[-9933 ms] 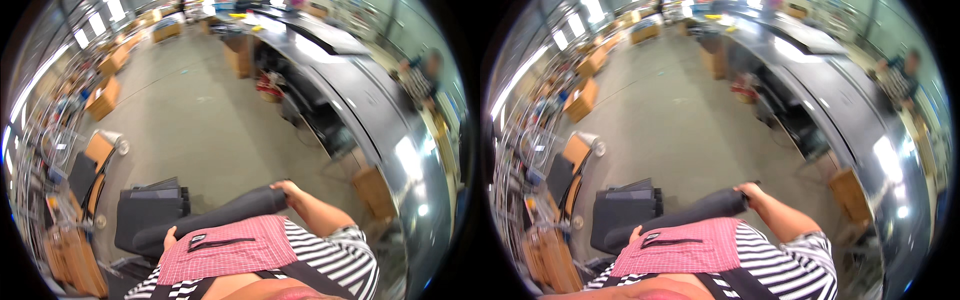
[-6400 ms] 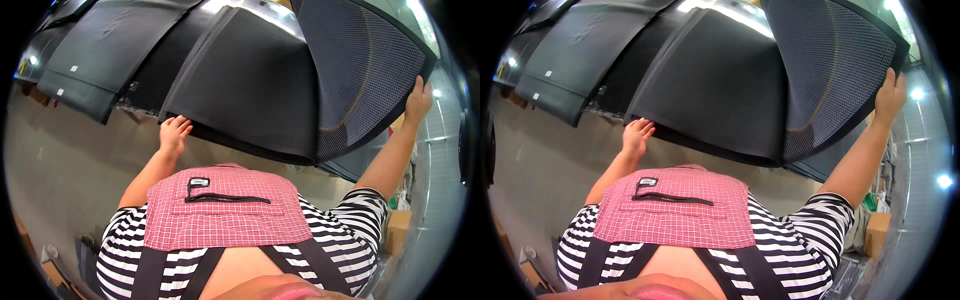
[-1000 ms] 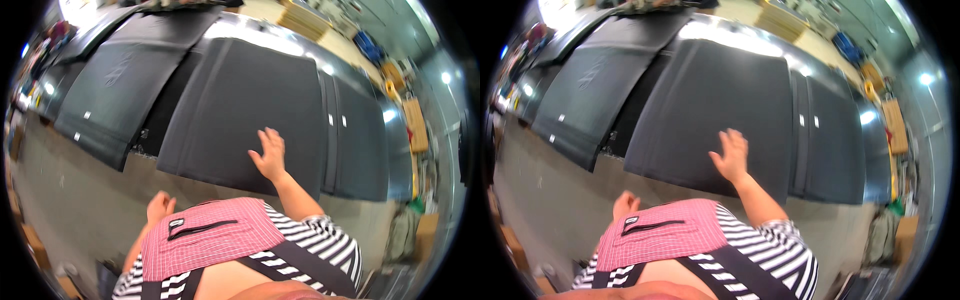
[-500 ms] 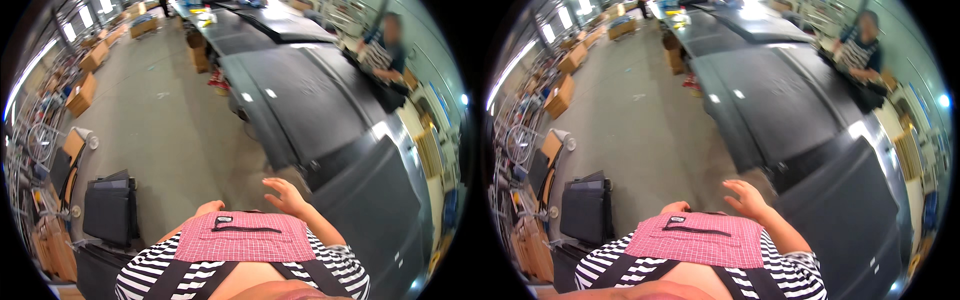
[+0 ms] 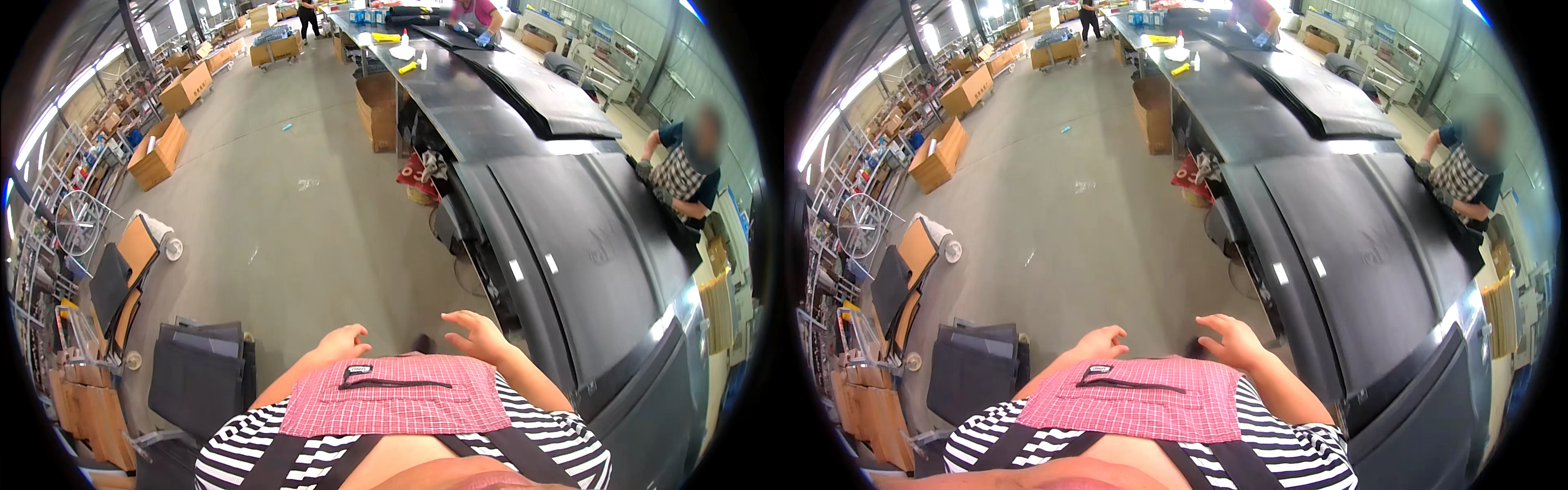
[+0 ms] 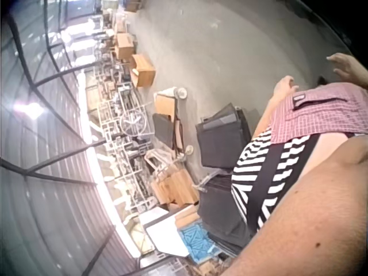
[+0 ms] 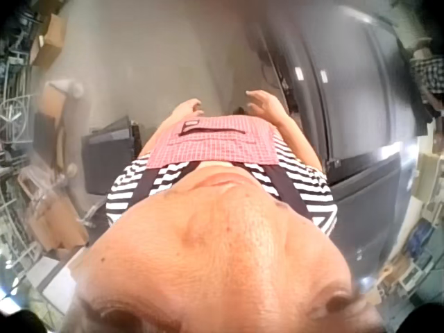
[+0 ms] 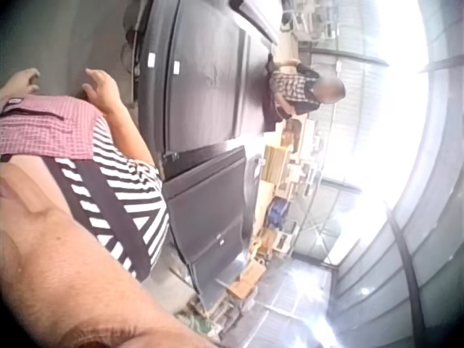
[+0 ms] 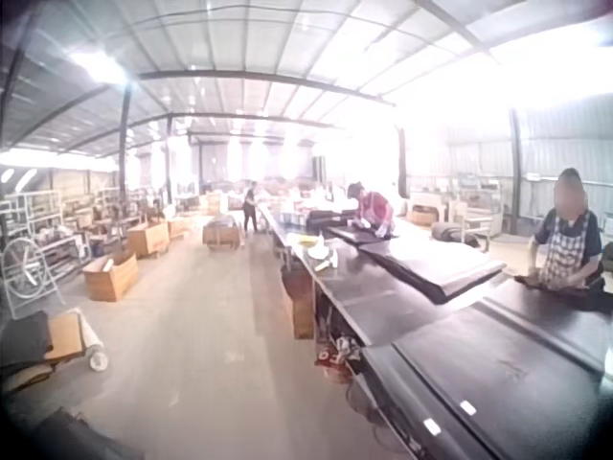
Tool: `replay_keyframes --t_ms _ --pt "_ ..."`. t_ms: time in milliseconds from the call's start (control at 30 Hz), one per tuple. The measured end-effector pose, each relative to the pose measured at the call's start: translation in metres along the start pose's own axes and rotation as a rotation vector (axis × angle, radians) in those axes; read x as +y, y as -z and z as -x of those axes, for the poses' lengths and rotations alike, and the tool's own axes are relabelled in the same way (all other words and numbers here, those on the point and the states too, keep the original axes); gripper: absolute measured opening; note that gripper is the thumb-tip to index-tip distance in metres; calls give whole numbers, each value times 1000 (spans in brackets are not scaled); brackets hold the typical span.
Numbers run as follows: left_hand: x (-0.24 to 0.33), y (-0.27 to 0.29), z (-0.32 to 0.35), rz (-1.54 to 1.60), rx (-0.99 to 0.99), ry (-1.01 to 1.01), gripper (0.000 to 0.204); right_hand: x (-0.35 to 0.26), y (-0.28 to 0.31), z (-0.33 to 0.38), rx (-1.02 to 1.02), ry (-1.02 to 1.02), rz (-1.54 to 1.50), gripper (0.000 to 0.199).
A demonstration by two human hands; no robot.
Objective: The person handles large black rubber car mats in a workshop, placing them on a table and applying adhesive to the edges using a squeeze bottle and a small roller. The person then presses the edges of the mats together to bond them.
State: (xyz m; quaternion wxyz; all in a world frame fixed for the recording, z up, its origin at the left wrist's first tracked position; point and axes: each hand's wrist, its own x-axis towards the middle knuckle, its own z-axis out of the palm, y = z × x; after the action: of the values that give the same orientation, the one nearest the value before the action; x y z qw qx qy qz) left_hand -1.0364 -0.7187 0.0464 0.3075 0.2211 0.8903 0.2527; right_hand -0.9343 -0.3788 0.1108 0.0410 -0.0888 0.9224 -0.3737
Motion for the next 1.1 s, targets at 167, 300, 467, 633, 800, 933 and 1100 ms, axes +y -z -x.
replay_keyframes --t_ms 167,300,467,633,800,933,1100 --pt "-112 19 -90 226 5 106 48 32 23 -155 -106 -62 -87 44" --pt "-248 37 -87 255 101 440 49 46 33 -326 -206 223 -13 46" --pt "-316 105 -46 388 161 1037 49 5 51 -513 -308 489 4 47" --pt "-364 152 -119 550 202 1173 49 10 32 -644 -413 493 -2 47" --pt "-425 247 -278 444 97 930 49 72 20 -727 -401 120 -117 46" --pt "-496 412 -435 72 163 663 49 77 59 -792 -173 -52 -187 44" --pt "-501 666 -638 372 853 332 38 89 101 -863 141 -144 -286 41"
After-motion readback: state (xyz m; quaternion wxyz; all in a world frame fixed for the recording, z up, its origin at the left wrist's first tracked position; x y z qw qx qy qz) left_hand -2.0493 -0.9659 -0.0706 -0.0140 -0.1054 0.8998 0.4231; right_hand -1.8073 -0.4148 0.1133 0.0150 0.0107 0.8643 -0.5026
